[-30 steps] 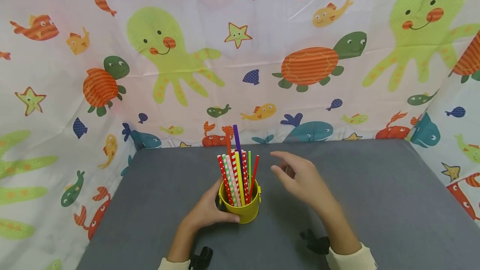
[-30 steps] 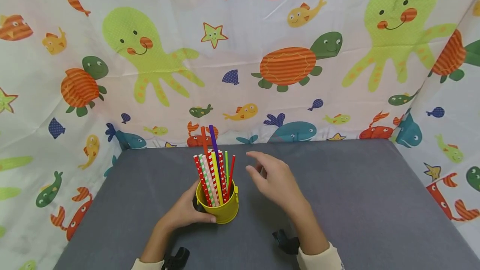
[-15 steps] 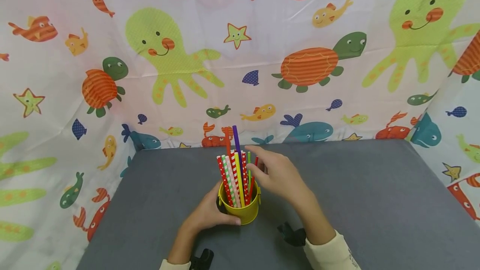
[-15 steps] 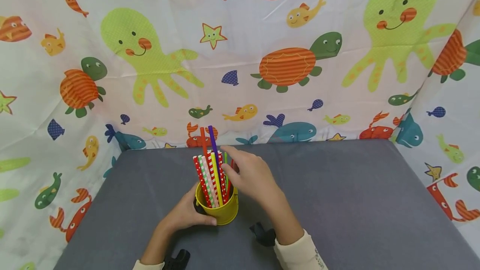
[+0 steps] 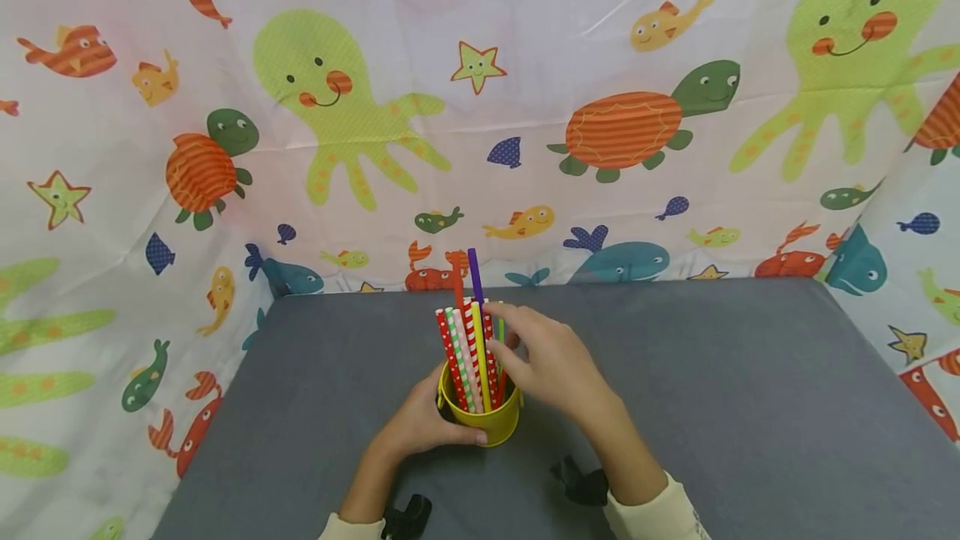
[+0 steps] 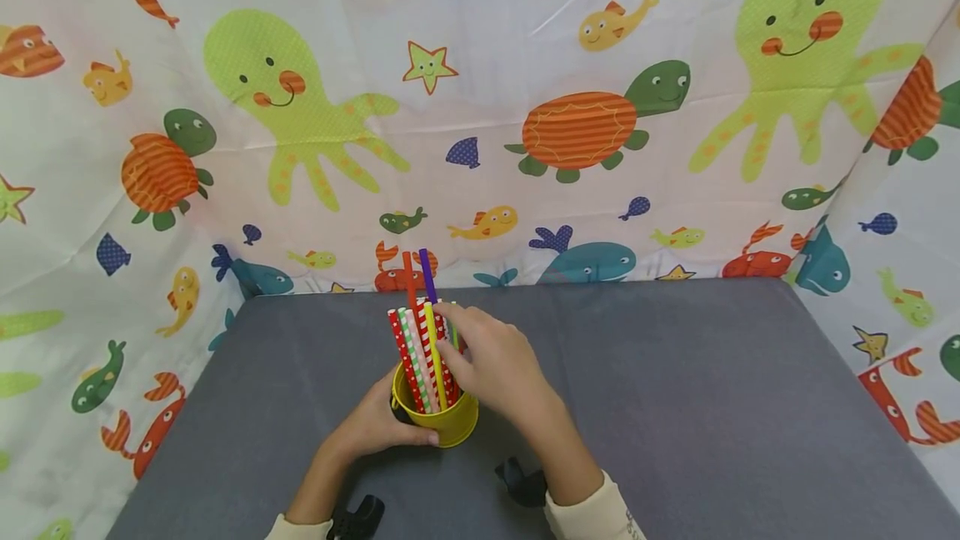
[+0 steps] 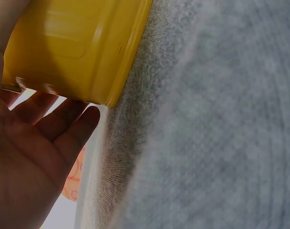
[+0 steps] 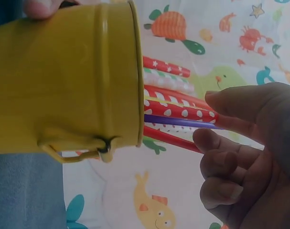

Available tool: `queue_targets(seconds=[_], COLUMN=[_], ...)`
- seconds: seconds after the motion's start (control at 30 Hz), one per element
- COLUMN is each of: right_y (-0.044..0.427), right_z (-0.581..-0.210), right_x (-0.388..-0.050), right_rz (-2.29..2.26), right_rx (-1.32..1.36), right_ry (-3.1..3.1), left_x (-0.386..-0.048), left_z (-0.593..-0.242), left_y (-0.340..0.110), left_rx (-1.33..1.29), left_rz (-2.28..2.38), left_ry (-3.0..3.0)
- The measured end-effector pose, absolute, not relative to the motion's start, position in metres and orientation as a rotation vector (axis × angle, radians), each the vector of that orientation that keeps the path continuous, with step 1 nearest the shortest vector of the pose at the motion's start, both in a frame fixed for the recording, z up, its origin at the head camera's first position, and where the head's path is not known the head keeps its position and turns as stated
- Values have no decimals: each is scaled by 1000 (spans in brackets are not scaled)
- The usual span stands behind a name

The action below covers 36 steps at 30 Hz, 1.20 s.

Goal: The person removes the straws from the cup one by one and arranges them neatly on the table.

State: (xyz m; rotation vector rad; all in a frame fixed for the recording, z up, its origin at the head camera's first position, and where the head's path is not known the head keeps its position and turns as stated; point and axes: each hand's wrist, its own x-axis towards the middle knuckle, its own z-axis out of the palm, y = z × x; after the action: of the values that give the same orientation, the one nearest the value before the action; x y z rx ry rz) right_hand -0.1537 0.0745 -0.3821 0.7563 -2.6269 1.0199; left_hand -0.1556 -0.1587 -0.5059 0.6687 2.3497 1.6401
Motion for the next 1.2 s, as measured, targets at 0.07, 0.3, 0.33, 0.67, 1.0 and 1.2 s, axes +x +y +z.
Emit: queue_targets(seconds=[0.07, 0.3, 0.33, 0.67, 1.0, 1.2], right_y=[74, 68, 66, 58, 62, 58], right_z=[-383, -390, -392, -401, -403, -406], right_x=[-151, -145, -144, -140, -142, -146], right_rz=[1036, 1103, 1110, 1169, 1215, 1164], right_rx=[752, 789, 792, 856, 1054, 1158], right_ry=[-2601, -2477, -2465, -2437, -2612, -2696], left_x=[-156, -155, -154, -151, -153, -154], left_z=[-506, -506, -507, -509, -508, -508], left_y=[-158, -158, -159, -161, -159, -160], left_rx=[661, 647, 643, 613, 649, 683], left_rz=[1641, 1645, 1646, 1622, 1648, 1644], left_ry=[2349, 2353, 2351, 2365, 2338, 2327])
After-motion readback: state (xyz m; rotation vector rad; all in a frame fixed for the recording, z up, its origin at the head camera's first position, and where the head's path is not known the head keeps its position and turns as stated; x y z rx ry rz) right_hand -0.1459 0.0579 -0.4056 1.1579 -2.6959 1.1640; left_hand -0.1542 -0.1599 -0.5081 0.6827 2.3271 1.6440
